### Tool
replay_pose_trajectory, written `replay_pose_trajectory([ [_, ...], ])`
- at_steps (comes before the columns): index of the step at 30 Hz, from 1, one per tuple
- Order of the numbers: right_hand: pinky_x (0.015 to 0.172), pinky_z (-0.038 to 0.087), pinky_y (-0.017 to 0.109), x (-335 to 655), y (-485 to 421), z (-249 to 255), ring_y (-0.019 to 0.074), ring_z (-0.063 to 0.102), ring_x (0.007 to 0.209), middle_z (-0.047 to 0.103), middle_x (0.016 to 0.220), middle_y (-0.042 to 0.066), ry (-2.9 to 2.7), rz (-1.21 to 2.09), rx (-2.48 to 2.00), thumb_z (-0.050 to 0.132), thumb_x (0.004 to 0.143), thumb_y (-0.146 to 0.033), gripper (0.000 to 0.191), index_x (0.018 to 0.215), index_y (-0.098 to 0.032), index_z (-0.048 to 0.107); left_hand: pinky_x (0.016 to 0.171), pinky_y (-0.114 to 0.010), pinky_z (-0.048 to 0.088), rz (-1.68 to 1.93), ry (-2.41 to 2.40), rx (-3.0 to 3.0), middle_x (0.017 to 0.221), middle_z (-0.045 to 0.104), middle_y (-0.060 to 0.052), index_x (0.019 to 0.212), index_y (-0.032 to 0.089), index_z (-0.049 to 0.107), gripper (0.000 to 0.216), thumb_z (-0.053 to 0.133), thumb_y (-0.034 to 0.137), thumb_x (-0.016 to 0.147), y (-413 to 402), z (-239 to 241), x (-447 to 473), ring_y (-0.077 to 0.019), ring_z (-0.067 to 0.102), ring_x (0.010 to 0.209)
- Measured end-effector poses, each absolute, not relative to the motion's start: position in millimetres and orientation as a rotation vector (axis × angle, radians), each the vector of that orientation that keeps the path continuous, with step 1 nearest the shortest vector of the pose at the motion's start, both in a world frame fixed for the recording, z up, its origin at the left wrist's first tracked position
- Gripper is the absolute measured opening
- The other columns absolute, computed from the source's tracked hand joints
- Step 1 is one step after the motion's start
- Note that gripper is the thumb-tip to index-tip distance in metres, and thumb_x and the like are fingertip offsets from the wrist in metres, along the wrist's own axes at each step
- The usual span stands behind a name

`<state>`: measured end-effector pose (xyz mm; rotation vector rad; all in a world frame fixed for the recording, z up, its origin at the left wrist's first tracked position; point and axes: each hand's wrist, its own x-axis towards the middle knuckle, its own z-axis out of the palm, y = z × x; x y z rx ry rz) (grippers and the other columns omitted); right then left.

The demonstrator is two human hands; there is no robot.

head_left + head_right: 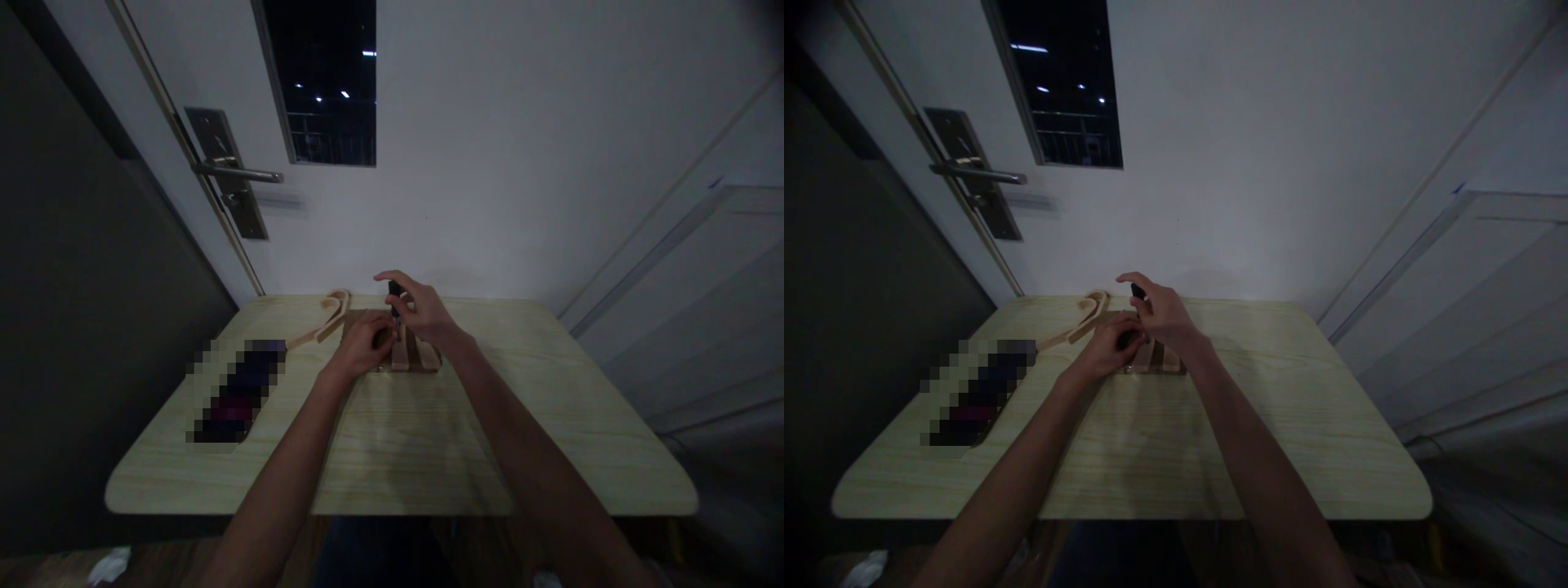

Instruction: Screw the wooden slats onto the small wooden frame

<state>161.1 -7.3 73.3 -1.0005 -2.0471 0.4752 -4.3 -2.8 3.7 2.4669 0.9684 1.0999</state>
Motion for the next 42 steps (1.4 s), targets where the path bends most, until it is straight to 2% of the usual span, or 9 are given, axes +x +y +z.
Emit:
replay_pose_trajectory([
  [7, 0.062, 0.040, 0.026, 159, 0, 70, 0.0121, 0.052, 0.058, 0.057, 0.069, -0.004, -1.909, 0.416, -1.120, 0.064, 0.082, -0.031, 0.022, 0.102, -0.022, 0.059, 0.094, -0.043, 0.053, 1.099, 0.981, 2.456, 0.105, 0.071, -0.010, 0.089, 0.018, 0.069, 0.011, 0.059, 0.017, 0.084, -5, 5, -4, -0.0252, 0.066, 0.100],
  [14, 0.065, 0.035, 0.028, 158, 0, 68, 0.0137, 0.044, 0.065, 0.051, 0.070, -0.001, -1.954, 0.194, -1.085, 0.052, 0.080, -0.021, 0.002, 0.082, -0.021, 0.052, 0.095, -0.044, 0.052, 1.092, 0.972, 2.458, 0.106, 0.071, -0.011, 0.092, 0.017, 0.070, 0.013, 0.059, 0.017, 0.084, -3, 3, -4, -0.0254, 0.066, 0.101],
  [17, 0.065, 0.037, 0.028, 159, -3, 69, 0.0142, 0.047, 0.067, 0.054, 0.074, 0.001, -1.962, 0.265, -1.075, 0.049, 0.083, -0.025, 0.004, 0.084, -0.021, 0.048, 0.094, -0.044, 0.053, 1.098, 0.980, 2.457, 0.107, 0.071, -0.011, 0.091, 0.017, 0.070, 0.012, 0.060, 0.019, 0.085, -2, 2, -4, -0.0259, 0.067, 0.100],
  [21, 0.066, 0.040, 0.027, 162, -7, 69, 0.0135, 0.054, 0.068, 0.062, 0.087, 0.003, -1.985, 0.497, -1.022, 0.039, 0.090, -0.026, 0.019, 0.105, -0.021, 0.049, 0.095, -0.045, 0.053, 1.103, 0.958, 2.454, 0.108, 0.071, -0.012, 0.092, 0.016, 0.070, 0.014, 0.059, 0.018, 0.084, -2, 2, -4, -0.0265, 0.066, 0.103],
  [26, 0.061, 0.038, 0.026, 164, -11, 71, 0.0124, 0.053, 0.059, 0.061, 0.074, -0.001, -2.033, 0.533, -1.101, 0.040, 0.091, -0.023, 0.030, 0.119, -0.022, 0.049, 0.094, -0.045, 0.053, 1.108, 0.969, 2.442, 0.106, 0.071, -0.010, 0.091, 0.018, 0.069, 0.013, 0.059, 0.016, 0.083, -2, 3, -4, -0.0253, 0.066, 0.100],
  [32, 0.058, 0.030, 0.025, 163, -14, 77, 0.0116, 0.044, 0.056, 0.052, 0.065, -0.004, -2.108, 0.361, -1.197, 0.045, 0.090, -0.023, 0.017, 0.104, -0.023, 0.055, 0.094, -0.044, 0.052, 1.081, 0.993, 2.451, 0.108, 0.071, -0.010, 0.093, 0.018, 0.070, 0.013, 0.060, 0.017, 0.084, -3, 4, -4, -0.0251, 0.066, 0.102],
  [36, 0.056, 0.027, 0.025, 160, -14, 79, 0.0119, 0.041, 0.054, 0.046, 0.059, -0.006, -2.101, 0.320, -1.238, 0.052, 0.088, -0.028, 0.018, 0.106, -0.024, 0.056, 0.095, -0.045, 0.052, 1.070, 1.010, 2.464, 0.109, 0.071, -0.010, 0.095, 0.018, 0.070, 0.015, 0.060, 0.016, 0.084, -4, 4, -5, -0.0256, 0.066, 0.103],
  [38, 0.057, 0.028, 0.025, 158, -13, 79, 0.0118, 0.042, 0.055, 0.046, 0.060, -0.006, -2.119, 0.303, -1.206, 0.056, 0.087, -0.030, 0.017, 0.103, -0.024, 0.057, 0.095, -0.046, 0.052, 1.069, 1.010, 2.466, 0.109, 0.071, -0.010, 0.095, 0.018, 0.070, 0.015, 0.060, 0.015, 0.083, -4, 4, -5, -0.0265, 0.065, 0.105],
  [42, 0.059, 0.028, 0.026, 154, -11, 79, 0.0124, 0.042, 0.058, 0.049, 0.064, -0.003, -2.126, 0.214, -1.237, 0.057, 0.088, -0.034, 0.013, 0.086, -0.022, 0.054, 0.095, -0.046, 0.052, 1.063, 0.999, 2.465, 0.112, 0.070, -0.012, 0.097, 0.016, 0.070, 0.018, 0.060, 0.015, 0.083, -3, 3, -4, -0.0272, 0.065, 0.106],
])
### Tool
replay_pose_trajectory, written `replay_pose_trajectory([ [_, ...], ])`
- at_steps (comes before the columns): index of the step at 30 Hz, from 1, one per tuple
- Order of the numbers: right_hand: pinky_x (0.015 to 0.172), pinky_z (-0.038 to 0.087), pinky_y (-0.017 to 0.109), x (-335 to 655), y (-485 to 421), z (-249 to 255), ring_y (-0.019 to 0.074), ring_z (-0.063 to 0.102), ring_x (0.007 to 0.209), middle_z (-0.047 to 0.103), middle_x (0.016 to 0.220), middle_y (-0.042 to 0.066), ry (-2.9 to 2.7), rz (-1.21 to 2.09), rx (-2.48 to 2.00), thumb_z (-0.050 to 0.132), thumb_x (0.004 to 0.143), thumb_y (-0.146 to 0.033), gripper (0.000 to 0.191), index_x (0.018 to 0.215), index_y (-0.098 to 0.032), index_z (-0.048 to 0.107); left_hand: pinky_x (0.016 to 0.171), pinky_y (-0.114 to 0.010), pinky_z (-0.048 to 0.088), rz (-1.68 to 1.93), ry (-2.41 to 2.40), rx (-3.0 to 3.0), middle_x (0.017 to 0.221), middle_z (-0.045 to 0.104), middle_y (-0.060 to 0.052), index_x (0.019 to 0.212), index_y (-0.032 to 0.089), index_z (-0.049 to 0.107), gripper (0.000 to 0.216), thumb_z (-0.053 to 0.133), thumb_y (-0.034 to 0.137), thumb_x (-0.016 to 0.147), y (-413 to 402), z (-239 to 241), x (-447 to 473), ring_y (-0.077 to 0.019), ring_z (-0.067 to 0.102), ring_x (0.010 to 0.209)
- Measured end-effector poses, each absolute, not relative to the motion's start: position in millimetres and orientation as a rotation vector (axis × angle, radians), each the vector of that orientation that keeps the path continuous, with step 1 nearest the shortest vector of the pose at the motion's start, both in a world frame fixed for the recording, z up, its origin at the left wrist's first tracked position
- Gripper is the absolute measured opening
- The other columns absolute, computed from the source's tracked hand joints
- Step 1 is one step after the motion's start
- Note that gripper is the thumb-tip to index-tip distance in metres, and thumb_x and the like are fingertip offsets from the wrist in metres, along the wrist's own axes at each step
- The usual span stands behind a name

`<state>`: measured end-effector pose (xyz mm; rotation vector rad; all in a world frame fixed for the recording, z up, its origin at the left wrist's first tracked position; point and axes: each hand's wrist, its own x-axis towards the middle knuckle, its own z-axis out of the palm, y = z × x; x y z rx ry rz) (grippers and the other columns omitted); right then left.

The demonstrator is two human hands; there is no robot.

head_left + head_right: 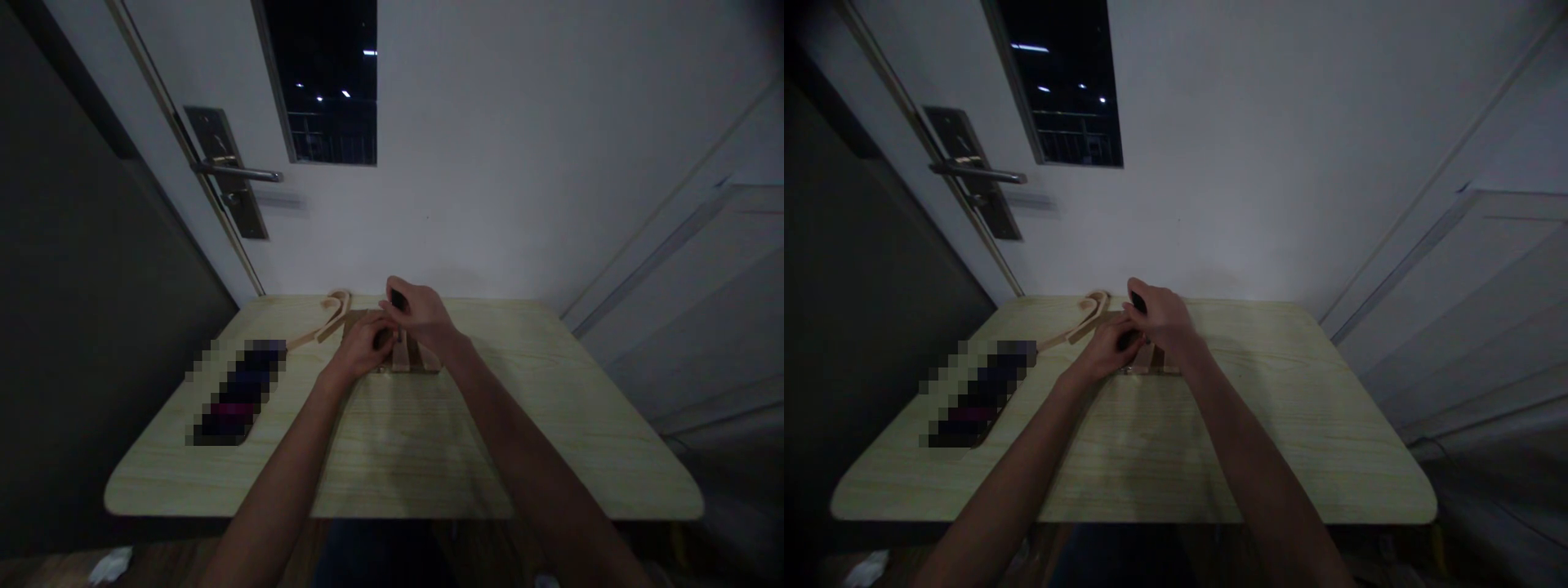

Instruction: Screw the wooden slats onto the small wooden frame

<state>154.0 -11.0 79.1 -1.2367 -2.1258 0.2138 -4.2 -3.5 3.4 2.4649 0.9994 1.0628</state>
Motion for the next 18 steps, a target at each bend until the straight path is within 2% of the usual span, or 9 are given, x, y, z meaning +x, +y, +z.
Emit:
replay_pose_trajectory([
  [5, 0.058, 0.027, 0.028, 150.3, -8.3, 79.5, 0.0148, 0.045, 0.061, 0.053, 0.068, 0.000, -2.085, 0.158, -1.351, 0.051, 0.092, -0.041, 0.020, 0.087, -0.022, 0.049, 0.096, -0.045, 0.052, 1.063, 1.017, 2.459, 0.111, 0.071, -0.012, 0.095, 0.016, 0.071, 0.016, 0.059, 0.018, 0.084, -3.3, 2.8, -4.0, -0.0268, 0.065, 0.105],
  [10, 0.060, 0.035, 0.026, 150.4, -9.0, 77.6, 0.0143, 0.052, 0.063, 0.061, 0.074, 0.001, -2.080, 0.485, -1.170, 0.037, 0.095, -0.027, 0.009, 0.095, -0.022, 0.045, 0.097, -0.045, 0.051, 1.046, 1.036, 2.466, 0.115, 0.070, -0.013, 0.099, 0.016, 0.071, 0.019, 0.060, 0.019, 0.085, -3.4, 3.5, -4.2, -0.0278, 0.065, 0.108],
  [15, 0.061, 0.036, 0.025, 151.6, -8.9, 77.6, 0.0134, 0.052, 0.061, 0.058, 0.070, -0.002, -2.095, 0.491, -1.134, 0.042, 0.093, -0.027, 0.014, 0.103, -0.023, 0.051, 0.096, -0.046, 0.052, 1.068, 1.032, 2.463, 0.111, 0.071, -0.011, 0.097, 0.018, 0.071, 0.017, 0.061, 0.018, 0.083, -3.6, 3.6, -3.9, -0.0274, 0.065, 0.106],
  [18, 0.060, 0.033, 0.025, 152.7, -7.3, 77.1, 0.0123, 0.047, 0.057, 0.055, 0.067, -0.003, -2.098, 0.377, -1.187, 0.048, 0.092, -0.031, 0.011, 0.095, -0.023, 0.054, 0.097, -0.047, 0.051, 1.079, 1.002, 2.447, 0.113, 0.071, -0.010, 0.098, 0.019, 0.071, 0.018, 0.061, 0.017, 0.083, -3.9, 3.8, -3.9, -0.0266, 0.065, 0.107],
])
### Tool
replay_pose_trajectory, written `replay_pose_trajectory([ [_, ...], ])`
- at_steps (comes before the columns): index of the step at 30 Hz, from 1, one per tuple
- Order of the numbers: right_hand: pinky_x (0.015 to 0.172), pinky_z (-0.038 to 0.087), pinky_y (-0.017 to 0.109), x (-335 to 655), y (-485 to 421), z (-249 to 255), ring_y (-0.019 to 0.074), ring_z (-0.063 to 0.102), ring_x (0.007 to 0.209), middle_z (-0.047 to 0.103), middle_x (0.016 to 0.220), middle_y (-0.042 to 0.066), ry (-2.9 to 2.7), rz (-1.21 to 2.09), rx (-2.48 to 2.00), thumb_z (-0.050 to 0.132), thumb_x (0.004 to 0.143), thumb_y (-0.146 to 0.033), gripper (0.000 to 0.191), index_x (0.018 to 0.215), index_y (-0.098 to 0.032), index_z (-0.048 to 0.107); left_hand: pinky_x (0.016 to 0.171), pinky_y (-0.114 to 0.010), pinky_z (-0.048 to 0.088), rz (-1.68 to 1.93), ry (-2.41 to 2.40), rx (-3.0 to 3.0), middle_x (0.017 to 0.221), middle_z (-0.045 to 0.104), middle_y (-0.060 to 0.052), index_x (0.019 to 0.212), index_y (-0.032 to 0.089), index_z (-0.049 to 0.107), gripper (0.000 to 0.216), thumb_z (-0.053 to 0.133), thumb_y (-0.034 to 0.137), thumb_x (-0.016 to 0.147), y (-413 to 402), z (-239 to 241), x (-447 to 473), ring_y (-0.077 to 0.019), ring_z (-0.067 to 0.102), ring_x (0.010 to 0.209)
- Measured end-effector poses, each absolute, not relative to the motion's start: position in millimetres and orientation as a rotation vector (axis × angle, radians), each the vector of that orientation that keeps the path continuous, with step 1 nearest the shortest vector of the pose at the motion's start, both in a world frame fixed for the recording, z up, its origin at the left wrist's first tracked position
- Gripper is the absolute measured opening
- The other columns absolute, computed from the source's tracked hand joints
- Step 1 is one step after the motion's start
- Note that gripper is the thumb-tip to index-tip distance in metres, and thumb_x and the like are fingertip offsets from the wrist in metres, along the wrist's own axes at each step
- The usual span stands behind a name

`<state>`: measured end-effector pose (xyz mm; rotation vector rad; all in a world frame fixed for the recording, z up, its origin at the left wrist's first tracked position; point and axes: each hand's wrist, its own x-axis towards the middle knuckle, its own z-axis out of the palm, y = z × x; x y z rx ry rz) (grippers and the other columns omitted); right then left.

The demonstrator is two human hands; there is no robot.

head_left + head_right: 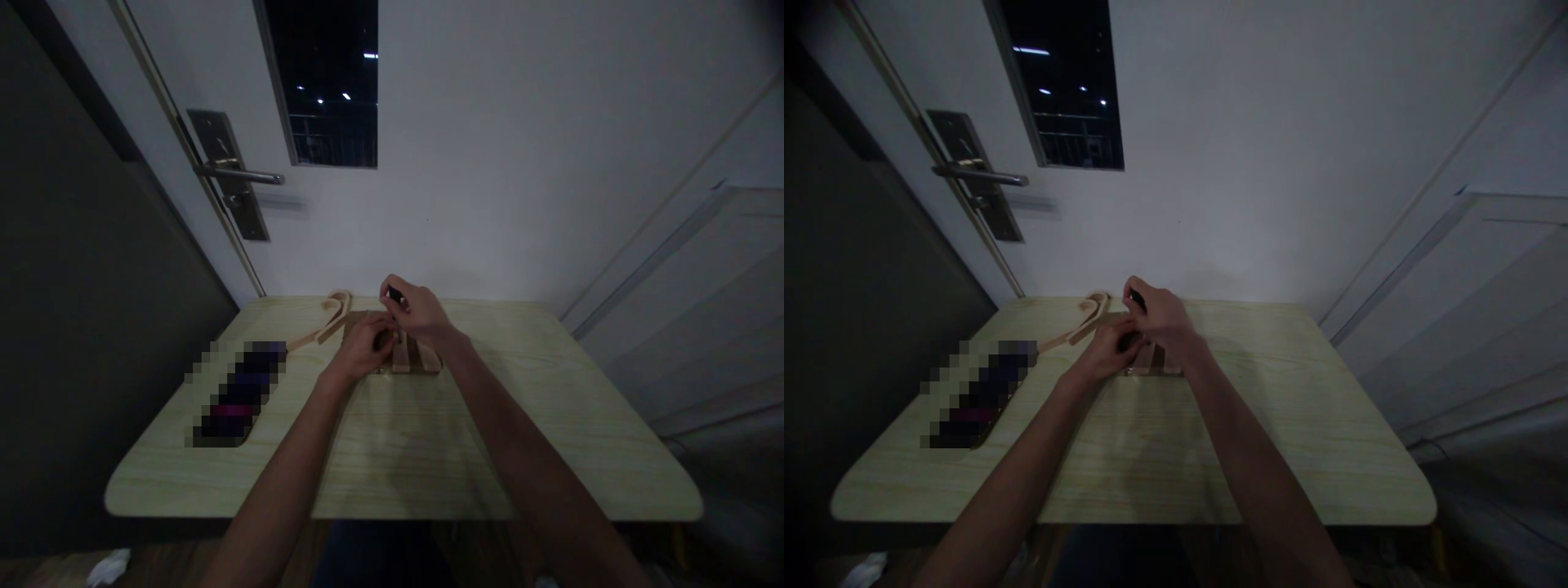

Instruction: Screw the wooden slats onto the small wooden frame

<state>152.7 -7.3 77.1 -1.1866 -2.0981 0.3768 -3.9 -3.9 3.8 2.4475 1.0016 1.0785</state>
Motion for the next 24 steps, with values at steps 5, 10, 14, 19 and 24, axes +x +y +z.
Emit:
replay_pose_trajectory([
  [5, 0.059, 0.028, 0.026, 151, -5, 75, 0.0130, 0.044, 0.060, 0.054, 0.068, -0.001, -2.076, 0.218, -1.253, 0.048, 0.092, -0.036, 0.015, 0.085, -0.023, 0.052, 0.097, -0.047, 0.051, 1.075, 0.986, 2.441, 0.113, 0.070, -0.011, 0.097, 0.018, 0.071, 0.018, 0.060, 0.016, 0.084, -4, 5, -4, -0.0267, 0.065, 0.107],
  [10, 0.058, 0.028, 0.027, 150, -10, 78, 0.0130, 0.043, 0.057, 0.052, 0.066, -0.002, -2.108, 0.285, -1.234, 0.040, 0.094, -0.032, 0.013, 0.090, -0.023, 0.048, 0.094, -0.047, 0.053, 1.068, 1.001, 2.435, 0.111, 0.071, -0.012, 0.097, 0.018, 0.071, 0.017, 0.060, 0.017, 0.084, -4, 4, -4, -0.0268, 0.066, 0.104],
  [14, 0.060, 0.035, 0.025, 156, -13, 79, 0.0125, 0.049, 0.059, 0.061, 0.073, 0.000, -2.100, 0.477, -1.131, 0.037, 0.094, -0.027, 0.011, 0.099, -0.022, 0.046, 0.097, -0.046, 0.052, 1.073, 1.006, 2.445, 0.114, 0.070, -0.011, 0.097, 0.019, 0.070, 0.018, 0.060, 0.016, 0.083, -3, 3, -4, -0.0261, 0.066, 0.106],
  [19, 0.058, 0.033, 0.025, 163, -14, 80, 0.0119, 0.050, 0.058, 0.063, 0.075, 0.000, -2.131, 0.473, -1.167, 0.043, 0.094, -0.030, 0.013, 0.103, -0.022, 0.049, 0.098, -0.045, 0.051, 1.087, 1.007, 2.457, 0.114, 0.070, -0.011, 0.093, 0.018, 0.069, 0.015, 0.060, 0.016, 0.082, -2, 1, -5, -0.0265, 0.065, 0.108],
  [24, 0.057, 0.030, 0.025, 162, -14, 78, 0.0114, 0.044, 0.054, 0.054, 0.063, -0.004, -2.067, 0.337, -1.244, 0.054, 0.090, -0.036, 0.018, 0.102, -0.023, 0.056, 0.096, -0.044, 0.052, 1.071, 0.998, 2.459, 0.111, 0.070, -0.012, 0.093, 0.016, 0.070, 0.015, 0.060, 0.015, 0.081, -4, 3, -5, -0.0268, 0.066, 0.105],
])
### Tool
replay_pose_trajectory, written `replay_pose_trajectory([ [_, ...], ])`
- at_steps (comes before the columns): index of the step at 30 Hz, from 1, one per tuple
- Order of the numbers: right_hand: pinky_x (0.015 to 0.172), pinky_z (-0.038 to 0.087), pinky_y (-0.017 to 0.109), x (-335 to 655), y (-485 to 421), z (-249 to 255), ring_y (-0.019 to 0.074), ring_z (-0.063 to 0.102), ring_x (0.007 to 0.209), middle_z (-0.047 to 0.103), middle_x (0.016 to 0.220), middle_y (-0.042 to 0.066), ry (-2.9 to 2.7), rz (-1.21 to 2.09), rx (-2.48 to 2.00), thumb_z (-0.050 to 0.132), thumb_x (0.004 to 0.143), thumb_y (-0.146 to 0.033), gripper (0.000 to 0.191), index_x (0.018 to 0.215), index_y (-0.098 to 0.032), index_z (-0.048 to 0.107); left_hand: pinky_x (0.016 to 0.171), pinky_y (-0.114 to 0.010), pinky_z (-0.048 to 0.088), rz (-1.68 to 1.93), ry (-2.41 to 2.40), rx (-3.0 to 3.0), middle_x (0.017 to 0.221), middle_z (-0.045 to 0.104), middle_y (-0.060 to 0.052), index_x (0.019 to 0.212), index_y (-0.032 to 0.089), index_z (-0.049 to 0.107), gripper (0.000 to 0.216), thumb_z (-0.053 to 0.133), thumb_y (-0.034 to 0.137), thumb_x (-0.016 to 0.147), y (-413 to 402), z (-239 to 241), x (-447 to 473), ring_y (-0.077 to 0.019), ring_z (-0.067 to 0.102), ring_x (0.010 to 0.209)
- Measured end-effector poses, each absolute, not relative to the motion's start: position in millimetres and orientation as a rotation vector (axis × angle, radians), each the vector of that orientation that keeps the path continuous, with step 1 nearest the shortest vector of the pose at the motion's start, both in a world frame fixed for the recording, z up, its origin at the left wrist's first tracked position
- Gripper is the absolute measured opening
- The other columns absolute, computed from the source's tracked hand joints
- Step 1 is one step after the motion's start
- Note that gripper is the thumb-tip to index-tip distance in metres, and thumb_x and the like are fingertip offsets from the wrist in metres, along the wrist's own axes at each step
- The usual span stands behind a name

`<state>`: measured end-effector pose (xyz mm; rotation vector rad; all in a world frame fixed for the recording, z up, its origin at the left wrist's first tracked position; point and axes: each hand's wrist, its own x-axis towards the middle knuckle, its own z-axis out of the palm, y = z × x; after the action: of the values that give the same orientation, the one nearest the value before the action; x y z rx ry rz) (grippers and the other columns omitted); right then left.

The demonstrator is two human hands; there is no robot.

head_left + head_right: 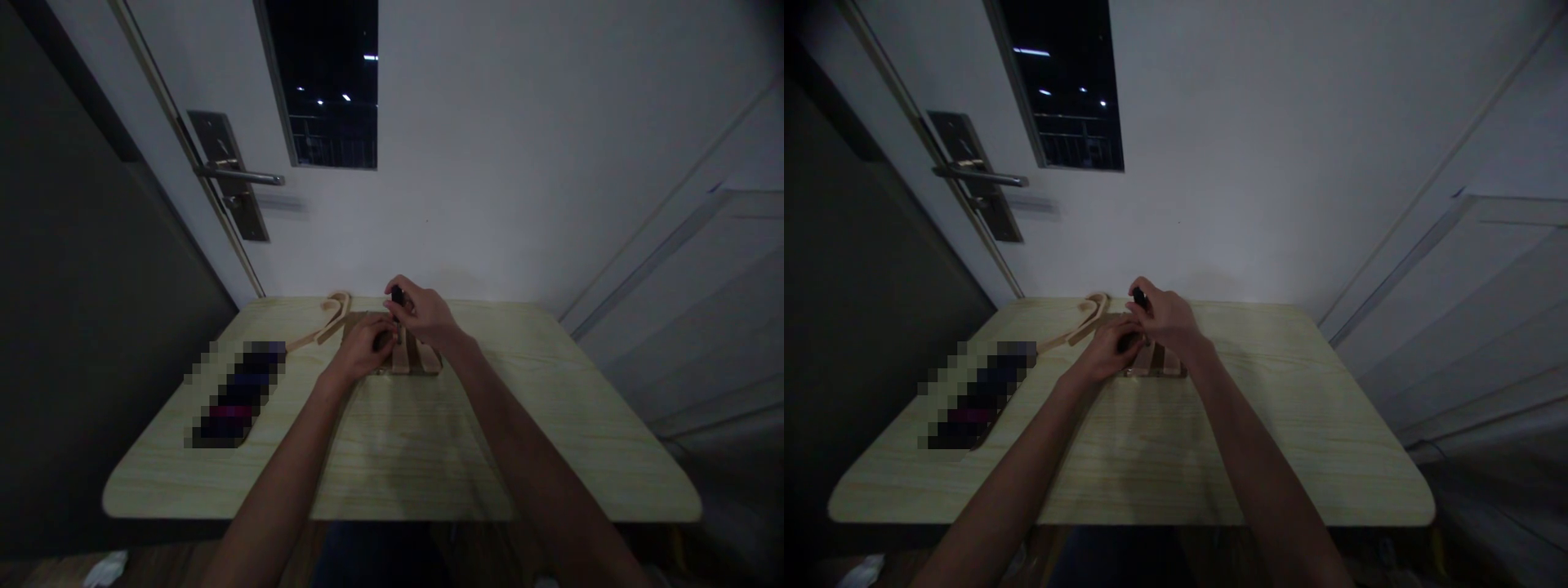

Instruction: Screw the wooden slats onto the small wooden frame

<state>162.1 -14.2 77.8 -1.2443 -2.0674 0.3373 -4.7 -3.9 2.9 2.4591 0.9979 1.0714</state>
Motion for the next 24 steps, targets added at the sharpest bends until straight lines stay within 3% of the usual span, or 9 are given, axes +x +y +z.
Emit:
replay_pose_trajectory([
  [5, 0.057, 0.028, 0.026, 159, -13, 76, 0.0120, 0.042, 0.057, 0.050, 0.061, -0.004, -2.056, 0.224, -1.301, 0.060, 0.086, -0.044, 0.023, 0.080, -0.023, 0.056, 0.093, -0.045, 0.052, 1.066, 1.000, 2.459, 0.108, 0.070, -0.011, 0.096, 0.017, 0.070, 0.015, 0.059, 0.018, 0.086, -6, 7, -3, -0.0261, 0.065, 0.103],
  [10, 0.057, 0.023, 0.028, 153, -11, 78, 0.0140, 0.043, 0.058, 0.052, 0.062, -0.001, -2.074, 0.084, -1.421, 0.061, 0.086, -0.052, 0.031, 0.078, -0.022, 0.058, 0.092, -0.045, 0.053, 1.079, 1.014, 2.462, 0.103, 0.071, -0.010, 0.095, 0.018, 0.070, 0.015, 0.060, 0.017, 0.086, -6, 5, -4, -0.0257, 0.066, 0.100],
  [14, 0.056, 0.020, 0.028, 149, -11, 78, 0.0149, 0.045, 0.059, 0.055, 0.065, 0.001, -2.057, 0.032, -1.528, 0.048, 0.091, -0.062, 0.041, 0.087, -0.023, 0.060, 0.094, -0.045, 0.052, 1.095, 1.005, 2.470, 0.108, 0.071, -0.010, 0.094, 0.017, 0.070, 0.015, 0.060, 0.016, 0.084, -5, 4, -4, -0.0265, 0.066, 0.103],
  [20, 0.056, 0.022, 0.028, 150, -17, 73, 0.0149, 0.049, 0.060, 0.058, 0.067, 0.001, -2.032, 0.070, -1.503, 0.025, 0.102, -0.053, 0.046, 0.099, -0.022, 0.059, 0.095, -0.044, 0.053, 1.070, 0.995, 2.460, 0.107, 0.072, -0.010, 0.092, 0.018, 0.069, 0.012, 0.059, 0.017, 0.085, -4, 6, -3, -0.0258, 0.066, 0.102],
  [24, 0.058, 0.030, 0.027, 153, -17, 70, 0.0142, 0.050, 0.059, 0.056, 0.066, -0.002, -1.974, 0.245, -1.292, 0.026, 0.103, -0.048, 0.043, 0.120, -0.024, 0.057, 0.094, -0.043, 0.053, 1.076, 0.991, 2.449, 0.107, 0.071, -0.010, 0.094, 0.017, 0.069, 0.013, 0.059, 0.017, 0.085, -5, 6, -2, -0.0255, 0.066, 0.101],
])
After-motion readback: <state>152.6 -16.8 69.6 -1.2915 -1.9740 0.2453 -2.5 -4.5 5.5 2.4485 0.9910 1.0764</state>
